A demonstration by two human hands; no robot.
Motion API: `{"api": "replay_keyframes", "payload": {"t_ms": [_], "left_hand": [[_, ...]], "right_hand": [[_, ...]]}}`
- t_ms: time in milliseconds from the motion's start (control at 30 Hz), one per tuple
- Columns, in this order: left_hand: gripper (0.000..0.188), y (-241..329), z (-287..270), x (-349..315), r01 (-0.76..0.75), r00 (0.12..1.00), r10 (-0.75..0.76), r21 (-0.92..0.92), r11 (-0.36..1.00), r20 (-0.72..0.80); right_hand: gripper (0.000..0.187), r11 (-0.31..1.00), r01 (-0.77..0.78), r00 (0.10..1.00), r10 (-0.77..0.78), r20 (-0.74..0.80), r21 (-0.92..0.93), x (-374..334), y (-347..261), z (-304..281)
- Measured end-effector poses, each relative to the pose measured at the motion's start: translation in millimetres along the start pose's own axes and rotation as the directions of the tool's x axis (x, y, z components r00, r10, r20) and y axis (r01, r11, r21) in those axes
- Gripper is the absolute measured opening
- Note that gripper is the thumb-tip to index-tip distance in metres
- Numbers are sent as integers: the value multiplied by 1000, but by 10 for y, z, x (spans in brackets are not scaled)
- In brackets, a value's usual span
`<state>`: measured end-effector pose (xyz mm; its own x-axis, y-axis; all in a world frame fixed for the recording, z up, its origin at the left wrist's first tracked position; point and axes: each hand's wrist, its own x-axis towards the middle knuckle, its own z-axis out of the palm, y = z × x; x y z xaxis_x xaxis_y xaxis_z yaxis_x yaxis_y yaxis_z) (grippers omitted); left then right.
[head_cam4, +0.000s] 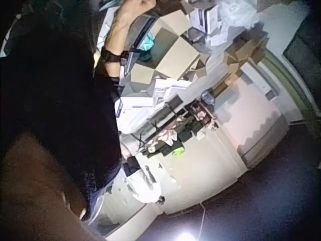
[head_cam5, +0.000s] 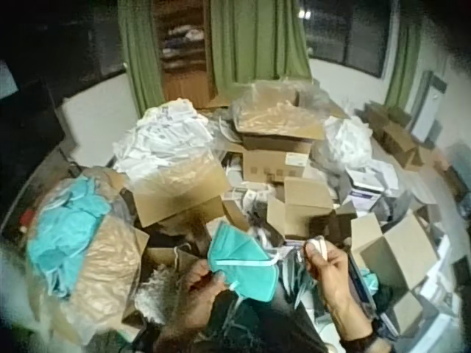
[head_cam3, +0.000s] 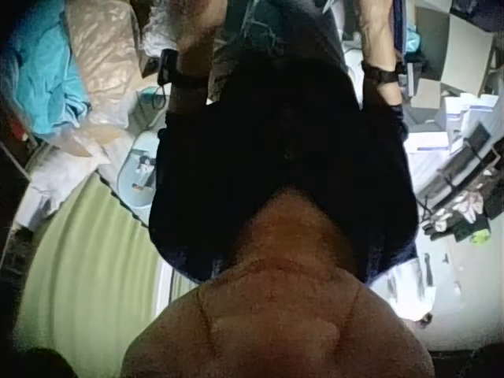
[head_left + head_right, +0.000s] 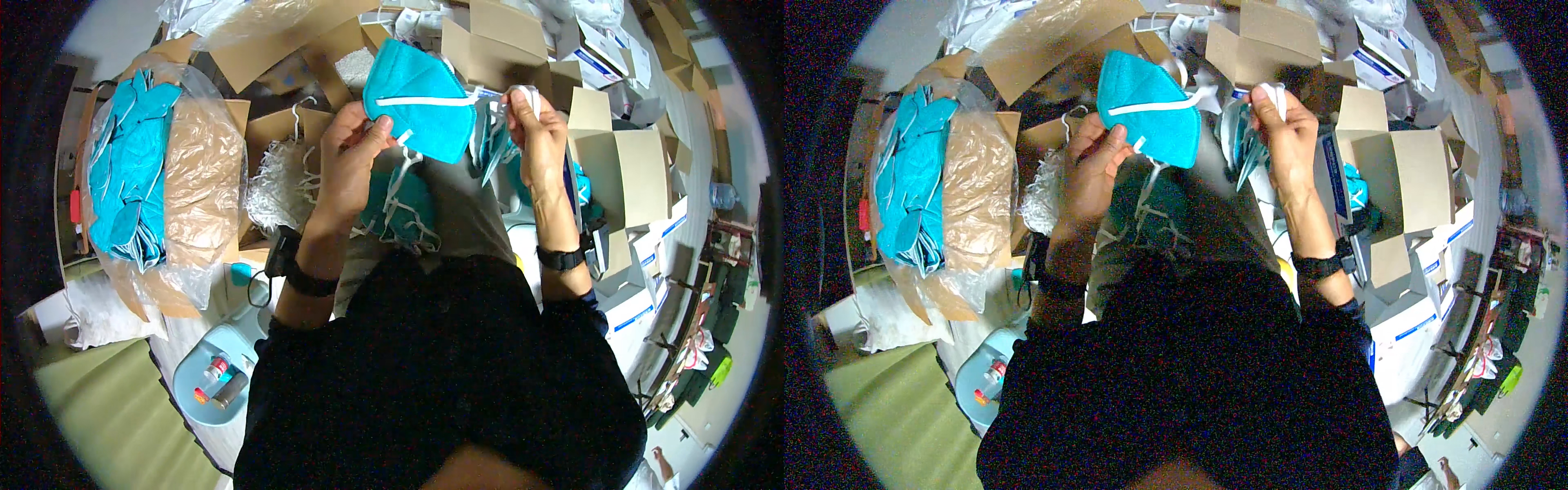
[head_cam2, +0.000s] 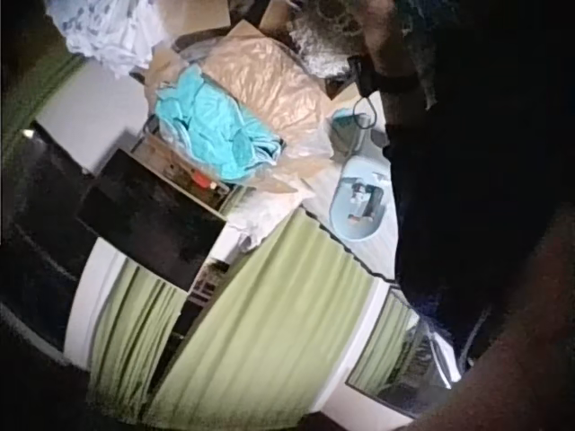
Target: Checking and packing medical masks into boxes.
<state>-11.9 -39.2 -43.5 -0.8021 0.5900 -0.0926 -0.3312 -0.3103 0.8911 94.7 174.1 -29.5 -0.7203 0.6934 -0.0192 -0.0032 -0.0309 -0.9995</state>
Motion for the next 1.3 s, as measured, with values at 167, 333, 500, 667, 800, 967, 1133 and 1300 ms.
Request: {"api": "replay_keyframes", "payload": {"t_ms": [167,333,500,667,800,967,1133,1300], "left_hand": [[15,-45,24,83,-238,960,255,145,960,-115],[13,10,65,104,-226,962,237,89,970,-136],[12,60,-27,-32,91,993,-115,432,897,29],[13,-230,-158,-171,64,899,-210,359,931,385],[22,-501,-143,-66,864,503,-228,-493,105,833],[14,-574,-200,-117,570,774,-496,-775,274,393],[13,-720,-285,-180,552,811,-447,-748,369,377],[13,-467,35,-242,331,865,-490,-611,719,-108]], "right_hand": [[19,997,76,996,-75,56,-12,-76,-268,126],[20,997,0,952,22,304,-72,-99,-312,166],[26,999,30,919,-16,393,-29,-80,-350,238],[25,993,58,952,-25,306,-100,-51,-329,241],[15,998,-61,994,64,89,-36,6,-194,163],[11,989,-147,989,147,-35,3,17,-99,11],[14,991,-116,991,120,59,-71,-96,-142,141],[18,991,-80,982,98,161,-111,-197,-146,202]]}}
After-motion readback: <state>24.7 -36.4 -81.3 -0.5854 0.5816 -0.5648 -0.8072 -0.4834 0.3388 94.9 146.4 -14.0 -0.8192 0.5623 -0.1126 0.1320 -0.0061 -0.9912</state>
